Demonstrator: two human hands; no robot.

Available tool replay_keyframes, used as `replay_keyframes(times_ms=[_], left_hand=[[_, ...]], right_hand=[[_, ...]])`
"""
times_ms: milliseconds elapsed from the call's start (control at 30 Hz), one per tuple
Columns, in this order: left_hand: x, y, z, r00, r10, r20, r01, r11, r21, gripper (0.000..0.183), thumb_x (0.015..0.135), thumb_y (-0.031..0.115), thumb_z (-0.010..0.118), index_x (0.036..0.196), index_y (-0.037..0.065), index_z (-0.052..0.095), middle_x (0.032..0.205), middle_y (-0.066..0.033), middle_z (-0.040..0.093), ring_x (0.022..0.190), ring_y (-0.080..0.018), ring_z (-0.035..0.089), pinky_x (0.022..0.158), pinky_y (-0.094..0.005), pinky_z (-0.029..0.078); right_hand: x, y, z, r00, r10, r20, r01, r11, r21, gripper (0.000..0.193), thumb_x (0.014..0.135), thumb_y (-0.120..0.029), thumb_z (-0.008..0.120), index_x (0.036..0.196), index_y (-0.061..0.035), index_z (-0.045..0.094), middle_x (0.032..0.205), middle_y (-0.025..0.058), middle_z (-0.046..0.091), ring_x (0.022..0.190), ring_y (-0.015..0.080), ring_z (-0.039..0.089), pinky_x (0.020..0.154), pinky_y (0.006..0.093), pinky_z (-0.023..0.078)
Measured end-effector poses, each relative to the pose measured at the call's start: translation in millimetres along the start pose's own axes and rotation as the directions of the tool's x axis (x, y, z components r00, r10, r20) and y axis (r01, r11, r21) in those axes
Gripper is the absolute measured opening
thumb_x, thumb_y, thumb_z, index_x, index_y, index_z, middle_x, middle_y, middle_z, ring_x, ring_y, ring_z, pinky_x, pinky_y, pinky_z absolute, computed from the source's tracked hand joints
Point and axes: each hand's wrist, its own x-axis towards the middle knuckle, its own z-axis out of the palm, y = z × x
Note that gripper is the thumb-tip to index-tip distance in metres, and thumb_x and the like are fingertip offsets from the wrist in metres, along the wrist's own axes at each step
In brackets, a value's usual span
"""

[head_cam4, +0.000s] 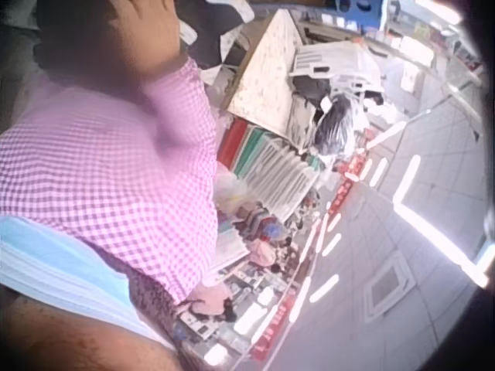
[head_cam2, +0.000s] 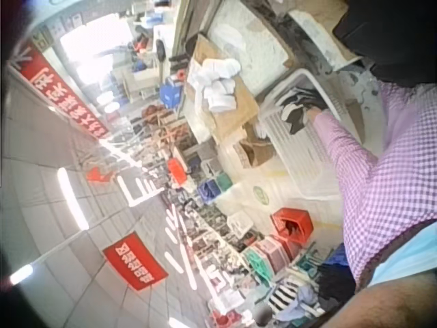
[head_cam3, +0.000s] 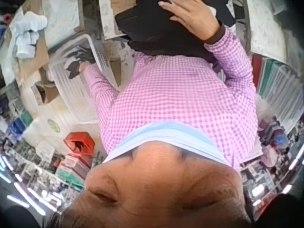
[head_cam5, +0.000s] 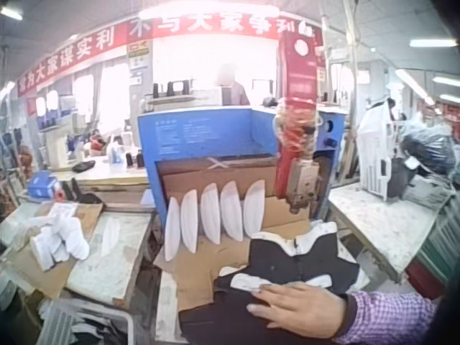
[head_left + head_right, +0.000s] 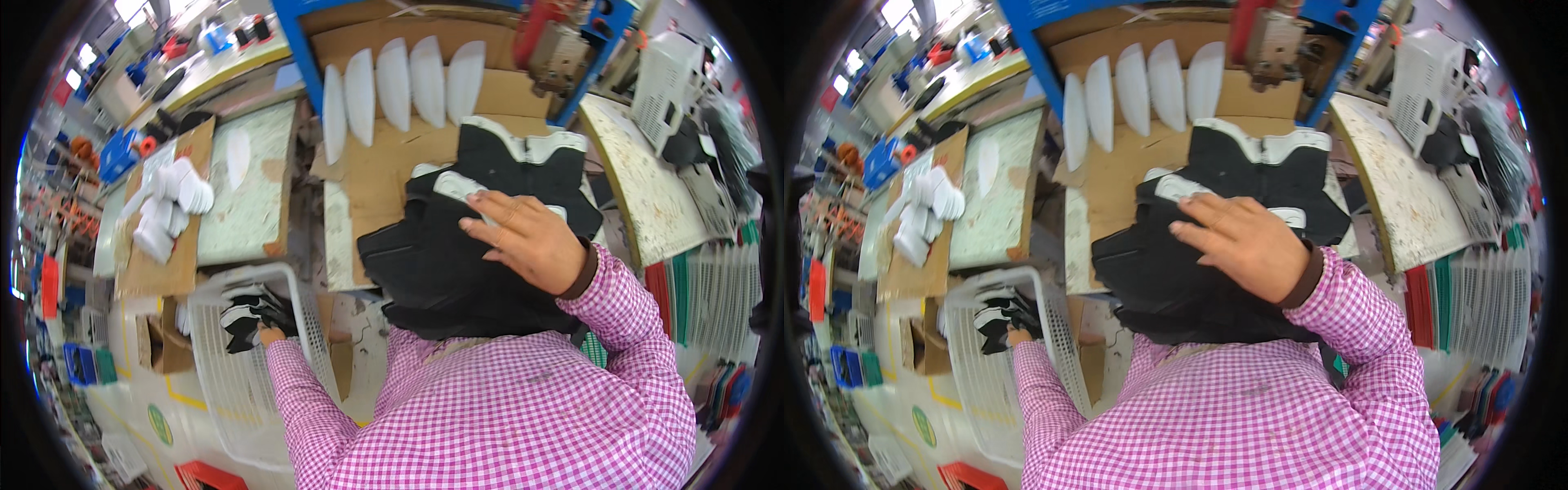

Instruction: The person repeatedly picks black fabric pieces and white plastic inserts from a basket and table, aligns the inserts into the fabric, and places the assembled units into a white basket. The process is repeated multiple times throughout the clip.

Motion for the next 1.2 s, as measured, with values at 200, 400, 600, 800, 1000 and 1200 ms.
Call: replay_keyframes(times_ms=[200, 400, 600, 800, 1000, 1200], left_hand=[[28, 12, 28, 0.918, -0.060, 0.392, 0.325, 0.681, -0.656, 0.046, 0.093, 0.019, 0.046, 0.137, 0.009, 0.039, 0.064, -0.0097, 0.053, 0.044, -0.0167, 0.043, 0.039, -0.0328, 0.033], [0, 19, -13, 0.918, -0.168, 0.360, 0.306, 0.876, -0.372, 0.048, 0.089, 0.028, 0.057, 0.125, -0.004, 0.050, 0.094, -0.0179, 0.062, 0.073, -0.0248, 0.057, 0.061, -0.0384, 0.048], [-64, 111, -111, 0.967, 0.116, -0.229, -0.182, 0.939, -0.293, 0.036, 0.085, 0.010, 0.057, 0.118, -0.004, 0.054, 0.109, -0.0201, 0.061, 0.099, -0.0290, 0.060, 0.086, -0.0367, 0.047], [-193, 241, -183, 0.573, 0.818, 0.053, -0.351, 0.304, -0.886, 0.034, 0.087, 0.000, 0.051, 0.121, 0.000, 0.053, 0.115, -0.0131, 0.061, 0.103, -0.0229, 0.059, 0.092, -0.0327, 0.046], [-321, 302, -187, 0.093, 0.972, 0.218, 0.292, 0.182, -0.939, 0.037, 0.089, 0.008, 0.052, 0.124, -0.001, 0.047, 0.115, -0.0159, 0.059, 0.104, -0.0301, 0.058, 0.090, -0.0428, 0.049], [-328, 313, -184, 0.420, 0.819, 0.391, 0.611, 0.063, -0.789, 0.036, 0.089, 0.009, 0.053, 0.122, -0.003, 0.045, 0.117, -0.0191, 0.057, 0.096, -0.0364, 0.062, 0.077, -0.0506, 0.056]], right_hand=[[-46, 51, 21, 0.951, 0.310, -0.002, -0.309, 0.950, -0.039, 0.068, 0.069, -0.026, 0.075, 0.126, -0.0005, 0.048, 0.136, 0.0188, 0.043, 0.126, 0.0326, 0.042, 0.097, 0.0407, 0.038], [-41, 38, 45, 0.968, 0.235, -0.090, -0.237, 0.972, -0.007, 0.064, 0.064, -0.028, 0.078, 0.115, -0.0016, 0.051, 0.129, 0.0201, 0.043, 0.121, 0.0348, 0.041, 0.096, 0.0426, 0.035], [-51, 14, -4, 0.985, 0.174, 0.017, -0.168, 0.916, 0.365, 0.038, 0.070, -0.020, 0.076, 0.099, -0.0076, 0.055, 0.082, 0.0057, 0.059, 0.081, 0.0236, 0.057, 0.082, 0.0357, 0.036], [-46, 32, -66, 0.945, 0.093, -0.312, 0.101, 0.827, 0.553, 0.042, 0.074, -0.023, 0.075, 0.108, -0.0068, 0.056, 0.094, 0.0047, 0.057, 0.083, 0.0202, 0.052, 0.080, 0.0318, 0.040], [-10, 56, -48, 0.950, 0.253, -0.181, -0.098, 0.796, 0.597, 0.048, 0.074, -0.027, 0.073, 0.112, -0.0055, 0.055, 0.101, 0.0100, 0.060, 0.088, 0.0251, 0.056, 0.075, 0.0344, 0.045], [-16, 85, -19, 0.885, 0.016, -0.465, -0.064, 0.994, -0.087, 0.055, 0.073, -0.037, 0.072, 0.116, -0.0072, 0.056, 0.123, 0.0171, 0.053, 0.112, 0.0314, 0.050, 0.091, 0.0361, 0.040]])
